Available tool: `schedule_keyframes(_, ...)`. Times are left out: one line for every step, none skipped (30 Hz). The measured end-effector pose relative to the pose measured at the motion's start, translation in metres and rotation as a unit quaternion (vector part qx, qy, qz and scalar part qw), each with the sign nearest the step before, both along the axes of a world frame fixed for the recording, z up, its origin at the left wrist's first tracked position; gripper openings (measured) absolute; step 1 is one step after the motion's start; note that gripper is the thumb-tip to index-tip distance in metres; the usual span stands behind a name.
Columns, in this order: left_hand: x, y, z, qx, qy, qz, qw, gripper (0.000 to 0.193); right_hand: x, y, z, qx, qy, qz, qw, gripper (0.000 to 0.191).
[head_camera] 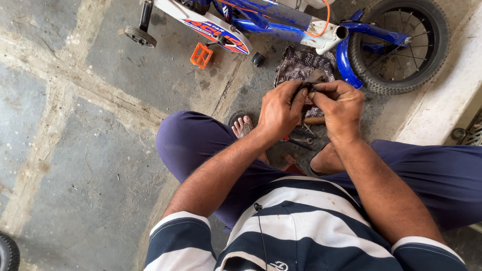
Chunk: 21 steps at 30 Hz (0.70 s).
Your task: The person sits on the floor and cleans small bicycle parts, likely bearings or seals, using a rag and a screwdriver. They wipe the parts repeatedly and use the screwdriver to scrape or pry at the components. The person handles the parts one at a time, wiping them and occasionally placing them on a cloth on the floor.
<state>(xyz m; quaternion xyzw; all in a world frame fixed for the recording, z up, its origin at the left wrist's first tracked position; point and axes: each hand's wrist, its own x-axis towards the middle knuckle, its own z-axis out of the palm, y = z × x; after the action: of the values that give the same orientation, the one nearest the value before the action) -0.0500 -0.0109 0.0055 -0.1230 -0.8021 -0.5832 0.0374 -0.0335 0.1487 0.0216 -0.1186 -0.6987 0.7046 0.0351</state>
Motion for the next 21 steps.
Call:
schedule_keyframes(0.002,0.000,-0.002,-0.001,-0.018,-0.015,1.000,0.021,-0.001,0.001,0.001,0.068,0.037,0.004,0.997,0.009)
schedule_keyframes(0.006,0.003,-0.004,-0.008,-0.017,-0.055,0.998,0.020,-0.003,0.003,0.002,0.136,0.074,0.006,0.988,0.009)
schedule_keyframes(0.012,0.007,-0.005,-0.015,-0.017,-0.094,0.995,0.020,-0.006,0.005,0.003,0.203,0.109,0.010,0.973,0.010)
schedule_keyframes(0.015,0.009,-0.007,-0.023,-0.016,-0.133,0.991,0.019,-0.009,0.009,0.005,0.236,0.117,0.057,0.963,0.011)
schedule_keyframes(0.016,0.008,-0.008,-0.012,-0.025,-0.133,0.991,0.019,-0.012,0.016,0.009,0.267,0.124,0.100,0.950,0.011)
schedule_keyframes(0.016,0.008,-0.010,0.000,-0.034,-0.138,0.990,0.020,-0.015,0.022,0.012,0.298,0.129,0.140,0.935,0.012)
schedule_keyframes(0.015,0.007,-0.010,0.013,-0.044,-0.141,0.989,0.020,-0.018,0.028,0.015,0.251,0.130,0.122,0.951,0.011)
schedule_keyframes(0.013,0.006,-0.011,0.052,-0.141,-0.145,0.978,0.023,-0.021,0.038,0.020,0.207,0.130,0.110,0.963,0.009)
schedule_keyframes(0.007,0.002,-0.012,0.092,-0.237,-0.145,0.956,0.025,-0.023,0.045,0.025,0.161,0.131,0.101,0.973,0.007)
schedule_keyframes(0.001,-0.001,-0.013,0.129,-0.327,-0.145,0.925,0.028,-0.024,0.052,0.029,0.115,0.137,0.112,0.977,0.008)
schedule_keyframes(-0.004,-0.001,-0.013,0.173,-0.337,-0.139,0.915,0.029,-0.024,0.058,0.033,0.065,0.146,0.121,0.980,0.010)
schedule_keyframes(-0.007,0.001,-0.013,0.215,-0.349,-0.133,0.902,0.031,-0.022,0.060,0.035,0.013,0.152,0.129,0.980,0.011)
schedule_keyframes(-0.008,0.001,-0.013,0.258,-0.362,-0.127,0.887,0.033,-0.018,0.060,0.035,0.016,0.126,0.111,0.986,0.014)
schedule_keyframes(-0.010,0.002,-0.013,0.250,-0.350,-0.128,0.894,0.034,-0.011,0.058,0.034,0.020,0.100,0.095,0.990,0.017)
schedule_keyframes(-0.010,0.003,-0.012,0.242,-0.339,-0.129,0.900,0.035,-0.004,0.056,0.032,0.026,0.072,0.079,0.994,0.020)
schedule_keyframes(-0.009,0.004,-0.011,0.234,-0.329,-0.131,0.905,0.036,0.003,0.053,0.030,0.004,0.059,0.086,0.994,0.020)
schedule_keyframes(-0.008,0.004,-0.010,0.235,-0.324,-0.134,0.906,0.036,0.009,0.048,0.025,-0.019,0.048,0.094,0.994,0.021)
schedule_keyframes(-0.007,0.004,-0.009,0.234,-0.319,-0.137,0.908,0.035,0.013,0.043,0.019,-0.042,0.037,0.101,0.993,0.021)
schedule_keyframes(-0.005,0.004,-0.007,0.233,-0.315,-0.142,0.909,0.035,0.015,0.039,0.014,-0.005,0.024,0.092,0.995,0.021)
schedule_keyframes(-0.003,0.003,-0.005,0.188,-0.281,-0.133,0.932,0.034,0.017,0.035,0.008,0.033,0.010,0.081,0.996,0.021)
schedule_keyframes(0.001,0.002,-0.002,0.143,-0.246,-0.124,0.951,0.032,0.017,0.032,0.004,0.070,-0.004,0.070,0.995,0.020)
